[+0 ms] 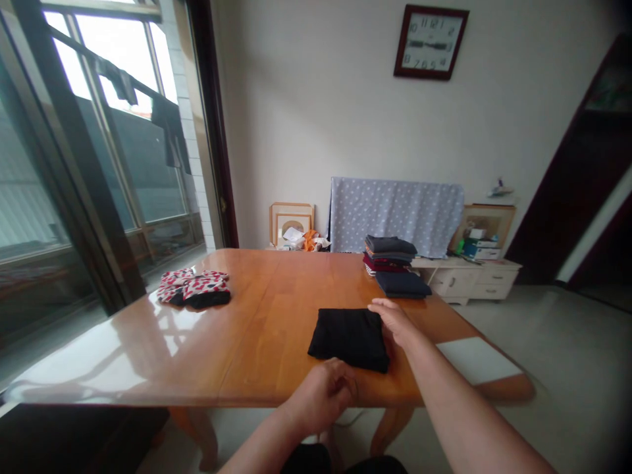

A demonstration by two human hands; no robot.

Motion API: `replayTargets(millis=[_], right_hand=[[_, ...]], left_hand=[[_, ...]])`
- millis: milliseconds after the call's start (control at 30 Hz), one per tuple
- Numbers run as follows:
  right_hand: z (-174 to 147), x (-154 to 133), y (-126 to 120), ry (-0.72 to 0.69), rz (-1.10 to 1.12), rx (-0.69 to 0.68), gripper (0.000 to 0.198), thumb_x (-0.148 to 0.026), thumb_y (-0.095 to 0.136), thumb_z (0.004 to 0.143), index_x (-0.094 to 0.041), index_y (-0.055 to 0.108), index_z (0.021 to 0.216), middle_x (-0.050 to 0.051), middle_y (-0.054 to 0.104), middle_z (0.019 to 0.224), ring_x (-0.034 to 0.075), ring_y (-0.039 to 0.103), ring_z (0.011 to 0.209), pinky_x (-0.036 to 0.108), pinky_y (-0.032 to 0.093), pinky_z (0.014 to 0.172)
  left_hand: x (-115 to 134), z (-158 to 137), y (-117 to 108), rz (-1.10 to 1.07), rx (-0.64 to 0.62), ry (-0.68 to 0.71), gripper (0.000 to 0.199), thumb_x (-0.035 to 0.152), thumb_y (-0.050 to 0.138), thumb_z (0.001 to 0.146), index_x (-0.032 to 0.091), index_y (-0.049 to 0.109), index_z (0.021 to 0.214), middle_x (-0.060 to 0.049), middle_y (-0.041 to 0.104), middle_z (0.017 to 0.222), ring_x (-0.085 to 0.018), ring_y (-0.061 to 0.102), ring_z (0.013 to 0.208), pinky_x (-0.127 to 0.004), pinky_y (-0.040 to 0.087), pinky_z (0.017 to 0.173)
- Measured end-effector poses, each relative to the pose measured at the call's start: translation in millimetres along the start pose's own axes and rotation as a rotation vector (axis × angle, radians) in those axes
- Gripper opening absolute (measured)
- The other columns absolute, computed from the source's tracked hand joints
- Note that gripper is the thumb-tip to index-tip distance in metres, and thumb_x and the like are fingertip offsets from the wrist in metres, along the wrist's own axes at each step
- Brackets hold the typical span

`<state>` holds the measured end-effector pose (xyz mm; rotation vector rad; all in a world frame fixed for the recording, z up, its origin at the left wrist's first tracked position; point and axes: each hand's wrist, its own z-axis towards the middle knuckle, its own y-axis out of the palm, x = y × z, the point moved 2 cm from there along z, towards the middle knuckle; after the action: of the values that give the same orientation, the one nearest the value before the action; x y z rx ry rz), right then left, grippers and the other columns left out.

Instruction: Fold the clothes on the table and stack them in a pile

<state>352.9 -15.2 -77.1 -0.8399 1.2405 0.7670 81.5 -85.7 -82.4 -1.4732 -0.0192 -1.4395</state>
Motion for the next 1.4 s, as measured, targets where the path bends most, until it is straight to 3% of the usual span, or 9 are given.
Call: replayTargets(millis=[100,233,467,600,867,1033,1167,1300,1400], right_hand=[[-3.5,2.2,-13.9,-0.098,-0.026,0.093,0.040,-0.039,0.069,0.069,-0.018,0.074,0.103,0.011,0.074,0.111,0.026,0.067,0.105,0.037,0.049,0.093],[-25.4,5.3,-15.7,-0.164,-0.062,0.043,0.040,-0.042,0.064,0.076,-0.016,0.073,0.105,0.011,0.075,0.108,0.026,0.067,0.103,0.038,0.049,0.095],[-66.1,26.2,-29.8,-0.228,-0.330,0.044,0.034,-0.037,0.058,0.081,-0.020,0.072,0.106,0.008,0.074,0.102,0.023,0.067,0.094,0.035,0.050,0.087],[-80.2,37.5,-31.1,-0.230,-0.458,0.033,0.034,-0.033,0.059,0.077,-0.020,0.072,0.106,0.006,0.072,0.090,0.022,0.066,0.082,0.032,0.051,0.077],[-92.7,28.4,-18.9,-0.198,-0.366,0.031,0.023,-0.026,0.056,0.072,-0.022,0.067,0.091,0.001,0.067,0.077,0.018,0.061,0.070,0.027,0.047,0.066],[-95.6,31.1,-25.6,-0.140,-0.320,-0.035,0.022,-0.035,0.058,0.077,-0.021,0.069,0.089,0.001,0.068,0.075,0.019,0.061,0.071,0.027,0.046,0.066],[-95.6,26.0,-26.6,-0.142,-0.291,-0.059,0.026,-0.041,0.057,0.081,-0.020,0.071,0.087,0.002,0.069,0.077,0.020,0.061,0.073,0.028,0.047,0.069],[-99.1,23.4,-24.8,-0.141,-0.291,-0.075,0.027,-0.042,0.057,0.083,-0.020,0.071,0.087,0.002,0.067,0.075,0.020,0.060,0.073,0.028,0.046,0.069],[-97.6,27.6,-30.2,-0.140,-0.283,-0.095,0.029,-0.045,0.055,0.085,-0.020,0.070,0.085,0.001,0.066,0.075,0.019,0.060,0.072,0.028,0.046,0.068]], left_hand=[[-26.1,8.1,-21.3,-0.004,0.234,-0.098,0.026,0.011,0.046,0.080,0.021,0.064,0.096,-0.002,0.068,0.092,-0.016,0.063,0.086,-0.027,0.049,0.079],[-58.7,11.9,-53.1,0.047,0.460,-0.168,0.022,0.015,0.046,0.083,0.021,0.061,0.099,-0.003,0.067,0.096,-0.017,0.064,0.090,-0.030,0.050,0.082],[-53.6,19.1,-50.4,0.194,0.295,-0.016,0.038,0.011,0.051,0.080,0.024,0.061,0.114,-0.005,0.062,0.115,-0.020,0.059,0.109,-0.034,0.048,0.096],[-50.4,29.5,-44.6,0.248,0.262,-0.043,0.035,0.009,0.050,0.079,0.023,0.064,0.108,-0.006,0.063,0.112,-0.021,0.060,0.107,-0.034,0.047,0.096],[-51.0,26.4,-49.4,0.370,0.285,-0.062,0.024,0.011,0.050,0.080,0.022,0.063,0.096,-0.005,0.065,0.097,-0.021,0.061,0.095,-0.034,0.046,0.088],[-41.9,28.7,-57.5,0.491,0.218,-0.051,0.013,0.024,0.055,0.086,0.024,0.066,0.094,-0.004,0.067,0.099,-0.024,0.061,0.099,-0.037,0.042,0.088],[-30.1,61.5,-62.4,0.526,0.269,-0.025,0.031,0.038,0.041,0.099,0.022,0.066,0.091,-0.007,0.067,0.096,-0.023,0.062,0.096,-0.035,0.044,0.087],[-31.0,100.5,-48.4,0.532,0.235,0.021,0.040,0.040,0.032,0.103,0.021,0.066,0.113,-0.011,0.067,0.117,-0.023,0.062,0.112,-0.035,0.043,0.099],[-45.2,112.6,-31.3,0.565,0.131,-0.008,0.046,0.043,0.036,0.101,0.020,0.055,0.137,-0.014,0.052,0.147,-0.026,0.045,0.139,-0.041,0.032,0.114]])
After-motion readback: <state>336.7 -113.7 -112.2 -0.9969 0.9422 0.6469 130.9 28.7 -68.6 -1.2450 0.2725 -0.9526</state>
